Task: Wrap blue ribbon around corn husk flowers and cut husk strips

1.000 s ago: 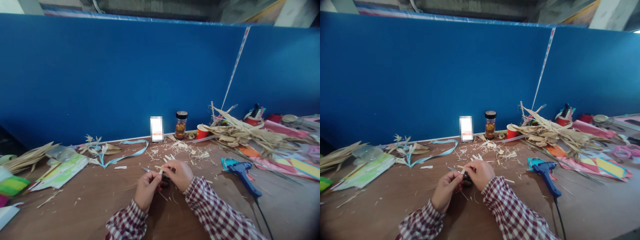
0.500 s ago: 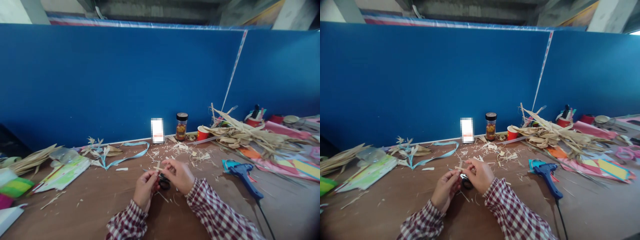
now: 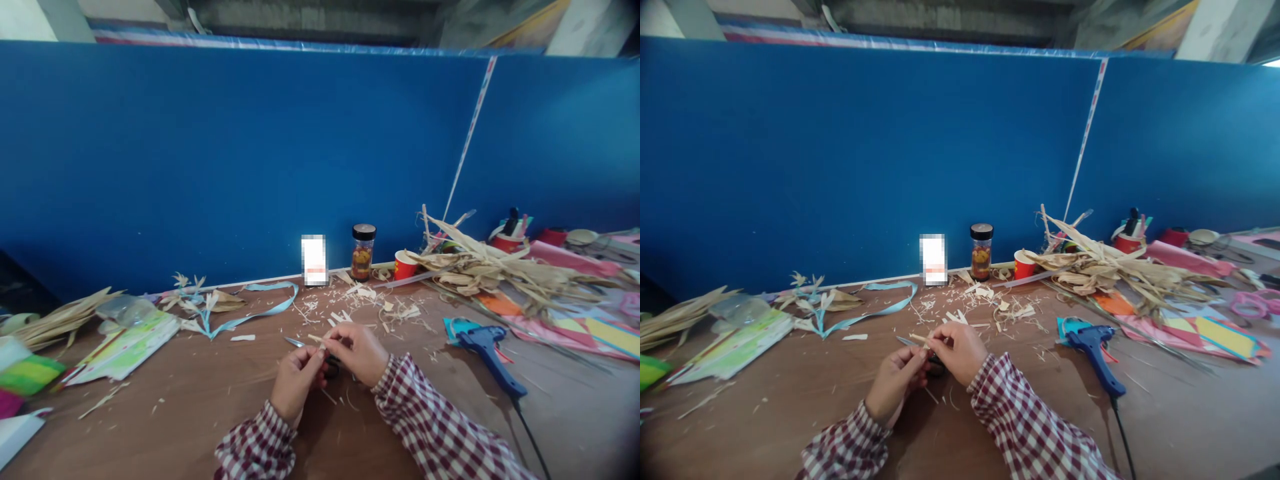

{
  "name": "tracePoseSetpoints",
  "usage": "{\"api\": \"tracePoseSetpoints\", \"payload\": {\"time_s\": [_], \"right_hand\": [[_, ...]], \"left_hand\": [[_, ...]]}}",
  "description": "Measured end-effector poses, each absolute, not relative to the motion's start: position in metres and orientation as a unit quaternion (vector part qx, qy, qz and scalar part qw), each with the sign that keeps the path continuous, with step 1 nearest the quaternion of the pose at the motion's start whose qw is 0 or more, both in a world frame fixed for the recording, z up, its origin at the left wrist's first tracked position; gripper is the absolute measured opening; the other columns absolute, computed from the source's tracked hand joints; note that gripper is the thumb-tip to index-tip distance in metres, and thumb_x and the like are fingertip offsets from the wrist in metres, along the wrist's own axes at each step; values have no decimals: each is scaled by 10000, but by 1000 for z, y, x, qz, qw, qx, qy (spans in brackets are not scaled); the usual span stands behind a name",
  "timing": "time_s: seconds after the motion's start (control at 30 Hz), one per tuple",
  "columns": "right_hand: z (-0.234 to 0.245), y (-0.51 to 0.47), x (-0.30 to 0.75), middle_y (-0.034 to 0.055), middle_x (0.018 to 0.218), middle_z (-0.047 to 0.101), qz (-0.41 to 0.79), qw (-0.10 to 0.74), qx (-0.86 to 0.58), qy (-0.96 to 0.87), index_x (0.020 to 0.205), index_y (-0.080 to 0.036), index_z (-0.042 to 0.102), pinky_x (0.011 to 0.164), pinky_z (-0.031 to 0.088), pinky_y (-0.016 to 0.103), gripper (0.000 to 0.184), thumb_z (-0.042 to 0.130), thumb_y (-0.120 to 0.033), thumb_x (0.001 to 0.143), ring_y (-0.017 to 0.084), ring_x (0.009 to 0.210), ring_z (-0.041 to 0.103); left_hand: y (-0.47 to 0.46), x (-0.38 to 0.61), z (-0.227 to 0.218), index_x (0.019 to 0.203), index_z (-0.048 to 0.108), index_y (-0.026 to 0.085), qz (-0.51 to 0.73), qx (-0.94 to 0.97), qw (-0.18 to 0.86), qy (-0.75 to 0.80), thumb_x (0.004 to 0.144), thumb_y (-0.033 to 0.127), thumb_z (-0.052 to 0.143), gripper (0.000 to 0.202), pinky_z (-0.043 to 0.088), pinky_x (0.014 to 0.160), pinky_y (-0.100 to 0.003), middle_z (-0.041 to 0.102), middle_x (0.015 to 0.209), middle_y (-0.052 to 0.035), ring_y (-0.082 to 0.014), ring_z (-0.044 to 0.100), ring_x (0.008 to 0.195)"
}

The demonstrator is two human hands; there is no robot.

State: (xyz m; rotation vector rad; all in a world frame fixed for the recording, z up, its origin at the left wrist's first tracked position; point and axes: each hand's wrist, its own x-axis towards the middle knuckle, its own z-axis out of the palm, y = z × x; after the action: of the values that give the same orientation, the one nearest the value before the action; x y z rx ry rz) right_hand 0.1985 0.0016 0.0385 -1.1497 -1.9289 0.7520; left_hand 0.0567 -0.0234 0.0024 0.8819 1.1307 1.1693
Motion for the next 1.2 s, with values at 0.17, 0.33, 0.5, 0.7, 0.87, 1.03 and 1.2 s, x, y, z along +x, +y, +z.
{"api": "tracePoseSetpoints", "payload": {"time_s": [0.17,0.33,0.5,0.7,0.87,1.03,1.2], "right_hand": [[34,1,197,14,786,681,329,375,-432,-751,805,-181,681,620,445,226,159,541,-255,791,127,689,591],[29,1,192,11,793,683,289,387,-444,-755,801,-209,697,661,447,242,167,540,-265,793,141,732,599],[27,14,210,17,791,674,186,361,-513,-756,820,-232,689,625,431,242,213,495,-320,822,139,696,591],[26,31,238,39,898,653,17,376,-592,-712,904,-229,643,680,431,264,254,400,-300,884,162,776,595],[18,28,234,37,932,638,-12,359,-564,-743,933,-227,625,696,431,247,257,381,-302,897,155,793,594],[17,30,233,31,932,634,-24,366,-560,-743,917,-225,623,682,429,243,258,380,-308,895,153,785,596],[14,31,232,20,913,646,-28,376,-555,-741,900,-230,633,636,425,235,237,406,-294,877,150,749,606]], "left_hand": [[-24,55,3,626,600,137,514,467,528,489,642,404,666,276,368,449,-191,536,508,13,-80,441,452],[-24,52,-2,540,527,151,521,514,470,494,708,360,615,282,295,430,-174,440,453,38,-64,368,434],[-29,53,1,554,513,158,506,520,485,488,725,366,598,282,291,412,-174,472,459,33,-59,375,402],[-25,49,10,718,662,152,516,509,474,500,702,407,604,262,397,463,-209,594,587,-11,-98,482,454],[-8,7,14,739,719,196,522,550,295,581,682,391,609,230,432,576,-259,662,637,-37,-187,574,580],[13,-58,30,954,685,215,231,649,45,723,812,288,427,303,411,787,-308,675,975,-82,-235,591,892],[28,-89,37,897,703,225,128,657,19,743,820,226,411,302,404,810,-307,654,950,-86,-217,584,900]]}}
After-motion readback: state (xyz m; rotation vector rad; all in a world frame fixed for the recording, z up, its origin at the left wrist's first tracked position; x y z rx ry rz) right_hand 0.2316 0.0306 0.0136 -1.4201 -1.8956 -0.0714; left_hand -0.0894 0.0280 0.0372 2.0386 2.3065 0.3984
